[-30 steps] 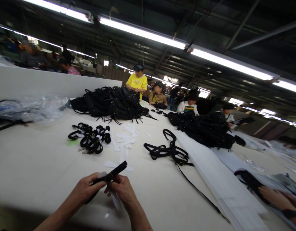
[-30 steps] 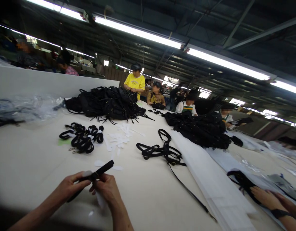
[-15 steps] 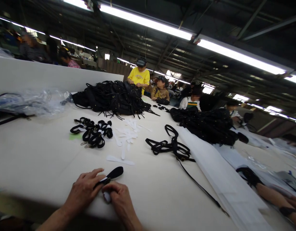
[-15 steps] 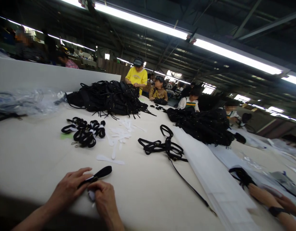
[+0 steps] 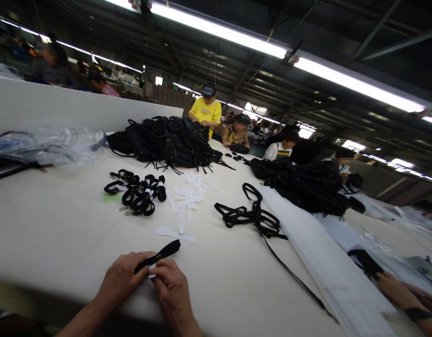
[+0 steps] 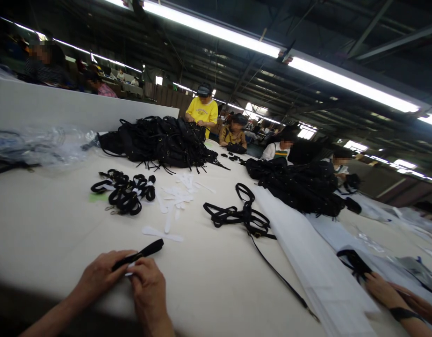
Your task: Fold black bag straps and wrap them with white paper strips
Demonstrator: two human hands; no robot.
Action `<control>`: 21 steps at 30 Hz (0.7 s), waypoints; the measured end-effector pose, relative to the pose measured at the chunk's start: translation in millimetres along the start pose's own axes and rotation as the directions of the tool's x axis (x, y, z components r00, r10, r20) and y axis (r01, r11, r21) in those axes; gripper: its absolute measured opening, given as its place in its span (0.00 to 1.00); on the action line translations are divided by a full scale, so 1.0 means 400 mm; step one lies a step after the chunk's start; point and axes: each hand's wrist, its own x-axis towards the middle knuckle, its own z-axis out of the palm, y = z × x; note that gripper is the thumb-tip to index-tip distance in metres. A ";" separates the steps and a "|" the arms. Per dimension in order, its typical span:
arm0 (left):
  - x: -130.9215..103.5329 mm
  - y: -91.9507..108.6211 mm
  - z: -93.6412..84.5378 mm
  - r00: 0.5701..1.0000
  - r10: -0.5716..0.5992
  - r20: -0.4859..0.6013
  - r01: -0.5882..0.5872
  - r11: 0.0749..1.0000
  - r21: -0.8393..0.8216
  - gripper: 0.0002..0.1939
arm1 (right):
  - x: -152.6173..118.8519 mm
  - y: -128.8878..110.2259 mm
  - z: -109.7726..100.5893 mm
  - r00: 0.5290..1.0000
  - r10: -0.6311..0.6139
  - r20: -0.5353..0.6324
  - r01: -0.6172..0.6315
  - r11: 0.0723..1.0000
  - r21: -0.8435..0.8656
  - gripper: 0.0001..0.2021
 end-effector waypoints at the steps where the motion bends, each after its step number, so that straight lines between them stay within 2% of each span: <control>1: 0.000 -0.001 0.001 1.000 -0.019 -0.002 0.019 1.000 0.013 0.16 | 0.003 -0.004 0.002 1.000 -0.005 -0.002 0.005 1.000 0.002 0.14; 4: 0.000 -0.001 0.000 0.998 -0.060 -0.008 0.060 0.997 0.044 0.20 | 0.014 -0.014 0.010 1.000 0.023 0.020 -0.023 1.000 0.020 0.13; 7: -0.002 0.005 -0.007 0.998 -0.061 -0.003 0.061 0.997 0.052 0.21 | 0.031 -0.019 0.018 0.990 0.129 0.049 -0.131 0.990 0.056 0.13; 11: -0.006 0.012 -0.015 0.999 -0.051 -0.002 0.051 0.998 0.049 0.22 | 0.055 -0.017 0.027 0.965 0.262 -0.010 -0.259 0.959 0.119 0.15; 14: -0.010 0.013 -0.013 0.999 -0.030 -0.020 0.031 0.998 0.055 0.22 | 0.068 -0.009 0.028 0.950 0.311 -0.020 -0.305 0.942 0.141 0.16; 21: -0.017 0.008 -0.003 0.996 0.013 -0.084 -0.008 0.998 0.066 0.21 | 0.081 0.011 0.024 0.906 0.417 0.069 -0.422 0.887 0.189 0.17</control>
